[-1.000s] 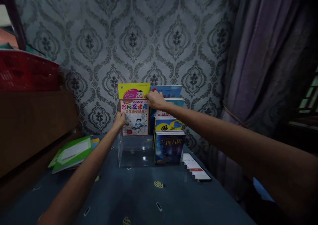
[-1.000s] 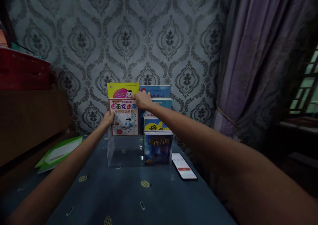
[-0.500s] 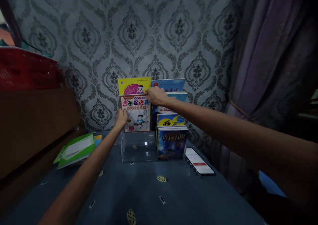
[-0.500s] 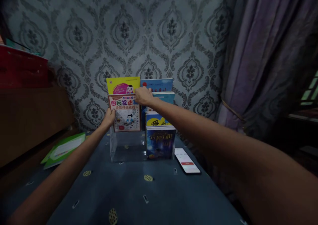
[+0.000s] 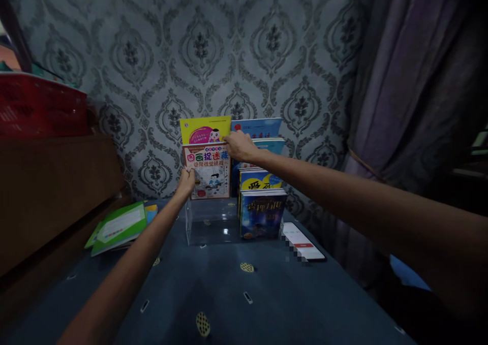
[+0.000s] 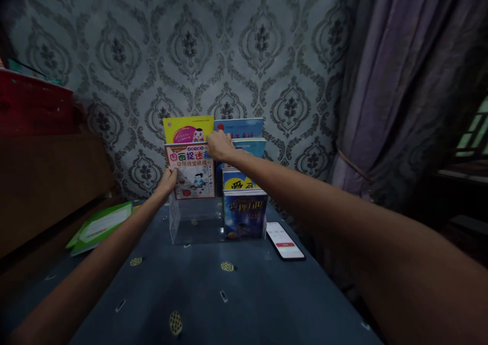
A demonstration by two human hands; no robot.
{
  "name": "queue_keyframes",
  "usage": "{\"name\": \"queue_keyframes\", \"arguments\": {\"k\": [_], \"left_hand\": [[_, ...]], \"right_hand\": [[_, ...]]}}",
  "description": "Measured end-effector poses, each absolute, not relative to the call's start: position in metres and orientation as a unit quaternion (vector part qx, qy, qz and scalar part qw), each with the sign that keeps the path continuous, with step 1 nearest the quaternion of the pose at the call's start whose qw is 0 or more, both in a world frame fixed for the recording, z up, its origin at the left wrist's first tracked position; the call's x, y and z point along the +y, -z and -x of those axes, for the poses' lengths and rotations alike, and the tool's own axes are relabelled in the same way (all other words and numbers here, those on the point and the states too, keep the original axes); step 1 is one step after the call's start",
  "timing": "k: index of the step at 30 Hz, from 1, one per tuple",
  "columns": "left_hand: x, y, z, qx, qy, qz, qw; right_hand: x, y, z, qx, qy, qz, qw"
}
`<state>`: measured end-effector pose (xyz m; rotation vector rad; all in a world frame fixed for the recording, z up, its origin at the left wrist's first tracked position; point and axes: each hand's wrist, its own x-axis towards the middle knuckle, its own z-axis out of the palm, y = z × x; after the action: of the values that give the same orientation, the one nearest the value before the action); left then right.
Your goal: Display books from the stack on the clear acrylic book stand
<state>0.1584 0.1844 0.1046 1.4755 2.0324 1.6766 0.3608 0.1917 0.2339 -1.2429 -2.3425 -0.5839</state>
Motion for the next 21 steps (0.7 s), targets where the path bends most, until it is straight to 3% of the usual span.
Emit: {"name": "queue_keyframes", "arguments": {"k": [11,14,21], "left_hand": [[0.168,-0.106,-0.165,0.649,-0.574,-0.498,0.043],[0.163,-0.102,-0.166,0.642,-0.577,-0.504,0.037],[0.159,-0.096,-0.163,0.631,-0.583,-0.51,0.047]], "right_hand": [[0.173,-0.216,-0.36,-0.832,0.215,0.418,0.295],[0.158,-0.204,-0.355,-0.83,0.248,0.362,0.345],[0.119,-0.169,-0.332,-0.867,0.26,0.229,0.358]]}}
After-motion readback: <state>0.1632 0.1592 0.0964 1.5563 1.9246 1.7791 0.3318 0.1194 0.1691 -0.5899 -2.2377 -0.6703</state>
